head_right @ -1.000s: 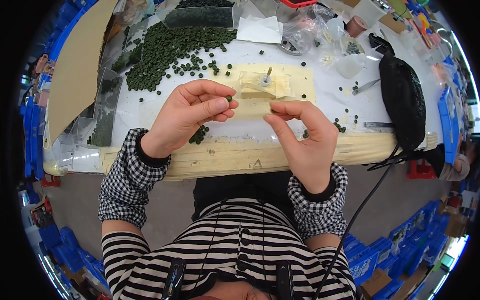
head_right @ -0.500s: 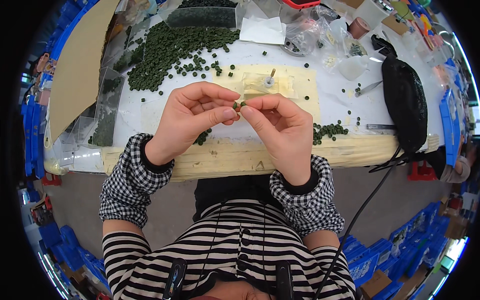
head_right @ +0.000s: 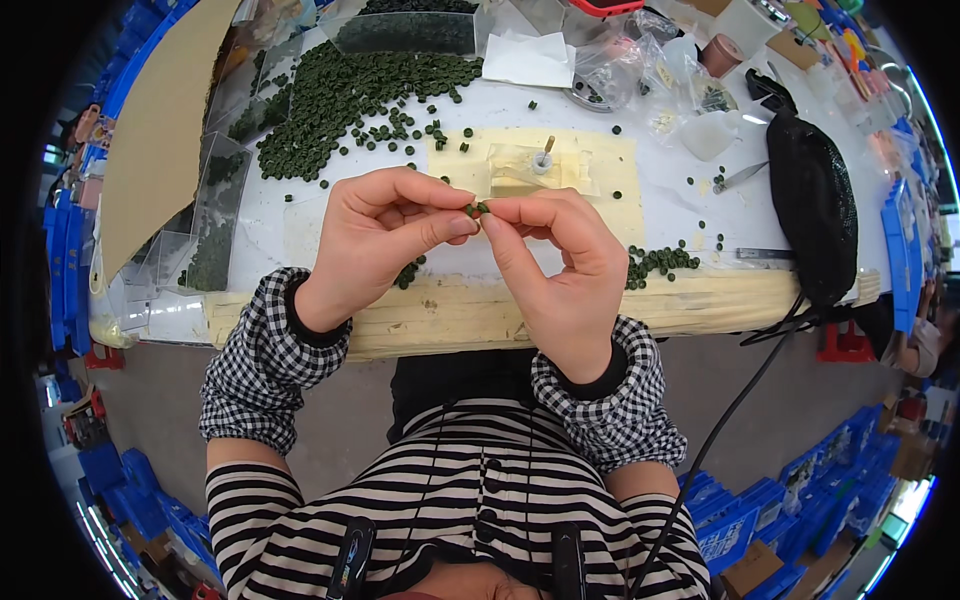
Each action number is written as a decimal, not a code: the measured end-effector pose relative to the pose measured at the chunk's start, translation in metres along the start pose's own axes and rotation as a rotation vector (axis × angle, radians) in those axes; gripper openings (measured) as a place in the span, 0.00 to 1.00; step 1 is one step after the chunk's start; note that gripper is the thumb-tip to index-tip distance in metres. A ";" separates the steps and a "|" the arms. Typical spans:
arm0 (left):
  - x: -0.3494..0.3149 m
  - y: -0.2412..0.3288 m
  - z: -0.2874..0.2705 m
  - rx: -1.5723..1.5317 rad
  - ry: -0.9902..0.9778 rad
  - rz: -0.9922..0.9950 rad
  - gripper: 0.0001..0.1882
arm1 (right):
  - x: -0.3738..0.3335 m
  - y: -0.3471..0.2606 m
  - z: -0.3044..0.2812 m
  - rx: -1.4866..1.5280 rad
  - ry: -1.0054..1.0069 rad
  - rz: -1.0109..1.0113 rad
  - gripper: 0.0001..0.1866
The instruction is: Assembling or sorting small green plastic toy components at a factory workbench.
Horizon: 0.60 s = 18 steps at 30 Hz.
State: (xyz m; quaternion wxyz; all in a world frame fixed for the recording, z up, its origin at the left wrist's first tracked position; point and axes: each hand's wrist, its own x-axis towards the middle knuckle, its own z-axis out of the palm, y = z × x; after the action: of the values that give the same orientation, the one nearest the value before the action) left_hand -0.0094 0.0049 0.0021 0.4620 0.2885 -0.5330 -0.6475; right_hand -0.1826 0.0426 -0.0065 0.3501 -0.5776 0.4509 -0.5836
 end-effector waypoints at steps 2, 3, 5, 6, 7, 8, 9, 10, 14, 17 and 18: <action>0.000 0.001 0.001 0.011 0.005 0.003 0.09 | 0.000 0.001 0.001 -0.022 0.023 -0.031 0.06; 0.000 0.001 0.001 0.016 0.007 0.005 0.09 | 0.000 0.000 0.001 -0.032 0.023 -0.037 0.06; -0.001 0.001 0.001 0.034 0.010 0.012 0.09 | 0.001 -0.001 0.001 -0.052 0.021 -0.049 0.06; -0.001 -0.001 0.001 0.046 0.010 0.018 0.09 | 0.001 -0.001 0.002 -0.061 0.026 -0.067 0.06; -0.001 -0.002 0.000 0.058 0.010 0.025 0.09 | 0.000 -0.001 0.003 -0.072 0.031 -0.085 0.06; -0.001 -0.002 0.000 0.073 0.013 0.034 0.09 | 0.000 -0.002 0.003 -0.082 0.036 -0.104 0.06; -0.002 -0.003 0.000 0.088 0.015 0.043 0.09 | 0.000 -0.003 0.004 -0.094 0.042 -0.110 0.06; -0.002 -0.003 0.000 0.103 0.019 0.052 0.09 | 0.000 -0.004 0.005 -0.105 0.048 -0.115 0.06; -0.002 -0.001 0.001 0.057 0.018 0.036 0.09 | -0.001 -0.005 0.006 -0.118 0.062 -0.126 0.06; -0.002 0.000 0.001 0.067 0.022 0.024 0.09 | -0.001 -0.005 0.007 -0.119 0.066 -0.130 0.06; -0.003 -0.001 0.001 0.065 0.024 0.022 0.09 | -0.001 -0.005 0.007 -0.122 0.061 -0.138 0.06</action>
State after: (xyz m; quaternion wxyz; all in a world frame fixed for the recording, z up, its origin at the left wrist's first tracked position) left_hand -0.0092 0.0077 0.0013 0.4657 0.3051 -0.5514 -0.6212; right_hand -0.1752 0.0446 -0.0027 0.2590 -0.6096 0.4552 -0.5951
